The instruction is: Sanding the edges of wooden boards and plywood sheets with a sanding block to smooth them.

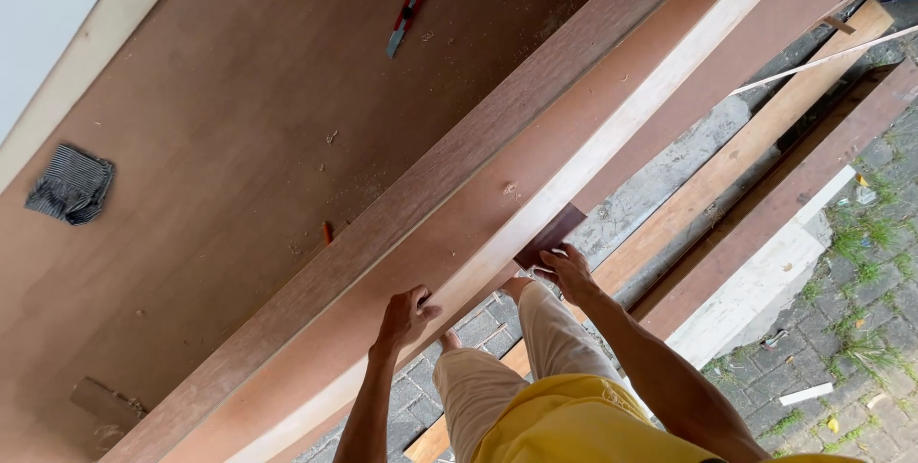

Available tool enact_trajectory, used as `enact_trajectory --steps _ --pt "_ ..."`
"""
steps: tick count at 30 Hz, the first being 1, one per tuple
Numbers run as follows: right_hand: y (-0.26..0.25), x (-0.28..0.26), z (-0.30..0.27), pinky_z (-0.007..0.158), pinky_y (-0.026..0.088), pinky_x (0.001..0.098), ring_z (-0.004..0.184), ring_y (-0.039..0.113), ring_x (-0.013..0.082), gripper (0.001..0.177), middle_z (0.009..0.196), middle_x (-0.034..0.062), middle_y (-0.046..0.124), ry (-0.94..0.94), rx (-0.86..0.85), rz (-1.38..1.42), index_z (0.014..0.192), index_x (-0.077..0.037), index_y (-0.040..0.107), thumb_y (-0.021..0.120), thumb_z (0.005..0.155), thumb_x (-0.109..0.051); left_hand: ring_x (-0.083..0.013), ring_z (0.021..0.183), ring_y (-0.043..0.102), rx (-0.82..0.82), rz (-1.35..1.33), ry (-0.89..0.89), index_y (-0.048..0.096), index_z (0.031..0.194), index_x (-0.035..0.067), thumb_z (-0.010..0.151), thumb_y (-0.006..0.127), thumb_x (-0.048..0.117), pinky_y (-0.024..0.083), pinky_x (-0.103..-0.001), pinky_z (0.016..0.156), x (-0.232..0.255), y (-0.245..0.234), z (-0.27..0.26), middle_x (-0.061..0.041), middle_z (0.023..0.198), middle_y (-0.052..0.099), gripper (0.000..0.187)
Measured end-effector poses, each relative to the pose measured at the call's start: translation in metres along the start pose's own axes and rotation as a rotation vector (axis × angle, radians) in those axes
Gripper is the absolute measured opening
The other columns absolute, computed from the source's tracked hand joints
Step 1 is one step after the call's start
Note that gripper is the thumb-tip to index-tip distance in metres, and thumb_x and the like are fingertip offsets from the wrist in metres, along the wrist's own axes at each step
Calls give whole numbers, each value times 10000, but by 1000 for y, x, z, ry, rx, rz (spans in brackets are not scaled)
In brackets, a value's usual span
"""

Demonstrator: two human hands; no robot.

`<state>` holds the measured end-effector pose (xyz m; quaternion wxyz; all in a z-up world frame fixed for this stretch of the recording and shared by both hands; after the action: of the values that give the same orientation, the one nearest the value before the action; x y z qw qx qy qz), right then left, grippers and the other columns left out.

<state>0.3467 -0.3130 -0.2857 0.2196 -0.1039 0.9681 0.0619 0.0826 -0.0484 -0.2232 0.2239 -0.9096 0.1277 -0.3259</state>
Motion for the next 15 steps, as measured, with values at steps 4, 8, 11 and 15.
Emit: enact_trajectory --steps 4,8,11,15 --pt "10 -36 -33 1050 502 657 1223 572 434 1044 1452 263 460 -5 30 -179 1613 -96 199 890 848 -262 -296 792 723 -59 -24 -2 666 948 195 863 771 327 539 -421 736 60 -50 -71 -71 811 710 190" --pt "-11 -80 -45 928 545 596 1070 669 412 586 1159 176 685 -38 -176 438 1195 -105 631 521 935 -620 -161 816 628 -172 -96 -30 589 1005 120 948 679 123 531 -286 649 137 -85 -152 -39 1008 670 107" --pt "-1 -141 -85 948 538 562 1073 658 346 879 1179 152 678 -285 -256 490 1285 -86 591 487 846 -840 -277 900 718 -56 -60 202 662 1202 88 850 652 9 618 -395 748 156 -86 -199 -98 1147 731 361" --pt "8 -186 -131 809 568 438 954 601 240 1012 1155 127 616 -374 -128 540 1482 -79 360 559 815 -812 -348 966 648 84 140 504 569 1315 74 917 499 -96 608 -507 769 152 -81 -252 -176 1171 643 438"
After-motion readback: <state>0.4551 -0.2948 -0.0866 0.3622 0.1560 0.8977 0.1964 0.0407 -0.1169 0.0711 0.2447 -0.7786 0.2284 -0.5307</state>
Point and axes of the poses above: each hand's wrist, its own z-axis towards the middle knuckle, its own y-axis out of the palm, x = y × z, the point moved 3 cm from there along z, towards the middle knuckle
